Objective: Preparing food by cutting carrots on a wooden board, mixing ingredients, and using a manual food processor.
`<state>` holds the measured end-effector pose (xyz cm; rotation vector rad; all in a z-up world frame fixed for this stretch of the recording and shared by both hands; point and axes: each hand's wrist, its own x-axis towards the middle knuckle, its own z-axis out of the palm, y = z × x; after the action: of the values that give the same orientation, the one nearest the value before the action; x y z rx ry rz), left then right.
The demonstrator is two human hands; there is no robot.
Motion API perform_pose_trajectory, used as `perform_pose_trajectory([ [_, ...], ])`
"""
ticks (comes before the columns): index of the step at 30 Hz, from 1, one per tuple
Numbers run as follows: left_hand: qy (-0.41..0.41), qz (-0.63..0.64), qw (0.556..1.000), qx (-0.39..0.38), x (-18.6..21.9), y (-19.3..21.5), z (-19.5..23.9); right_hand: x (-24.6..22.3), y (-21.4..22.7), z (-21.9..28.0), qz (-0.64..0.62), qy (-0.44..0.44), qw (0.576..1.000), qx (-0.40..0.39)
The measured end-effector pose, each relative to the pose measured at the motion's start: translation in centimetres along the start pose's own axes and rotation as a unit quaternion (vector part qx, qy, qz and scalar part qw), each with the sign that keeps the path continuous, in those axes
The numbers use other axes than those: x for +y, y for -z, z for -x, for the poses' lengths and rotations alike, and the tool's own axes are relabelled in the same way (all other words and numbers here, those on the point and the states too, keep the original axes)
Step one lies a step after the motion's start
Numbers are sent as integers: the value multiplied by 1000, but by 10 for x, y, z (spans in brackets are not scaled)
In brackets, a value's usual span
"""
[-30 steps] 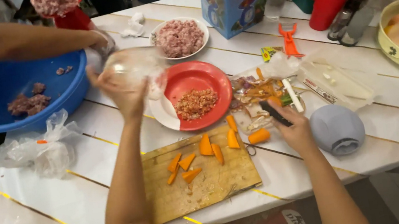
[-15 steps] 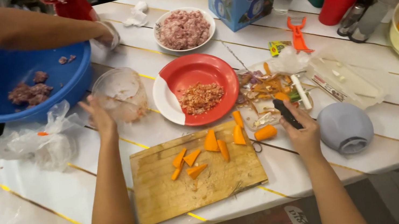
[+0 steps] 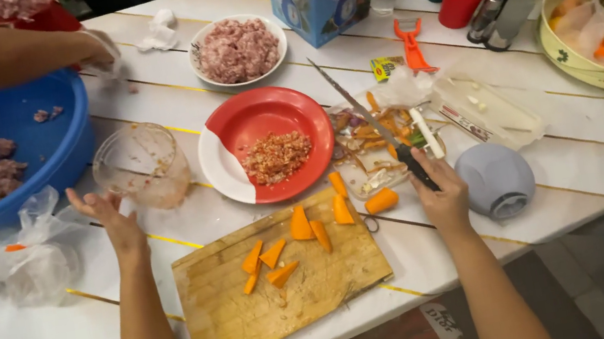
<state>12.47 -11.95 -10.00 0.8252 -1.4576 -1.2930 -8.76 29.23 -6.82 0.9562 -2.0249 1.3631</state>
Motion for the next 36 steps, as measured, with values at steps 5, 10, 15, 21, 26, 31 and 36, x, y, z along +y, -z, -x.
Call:
perform_pose_trajectory([
  [5,3,1,1000,-9,-5,5,0,0,-1,-1,16,26,999,25],
  [10,48,31,998,-25,-4,2,-1,-2,-2,-3,20,52,998,27],
  [15,75,48,995,-54,16,-4,4,-8,-1,-6,51,83,994,41],
  [21,82,22,995,-58,47,-11,18,3,-1,-1,72,97,992,41],
  [26,93,-9,994,-64,42,-8,16,-7,2,-4,81,81,993,36],
  [31,82,-43,993,-76,35,-6,11,10,-1,1,96,79,992,32],
  [36,100,-51,991,-67,42,-7,15,1,1,2,229,146,962,6],
])
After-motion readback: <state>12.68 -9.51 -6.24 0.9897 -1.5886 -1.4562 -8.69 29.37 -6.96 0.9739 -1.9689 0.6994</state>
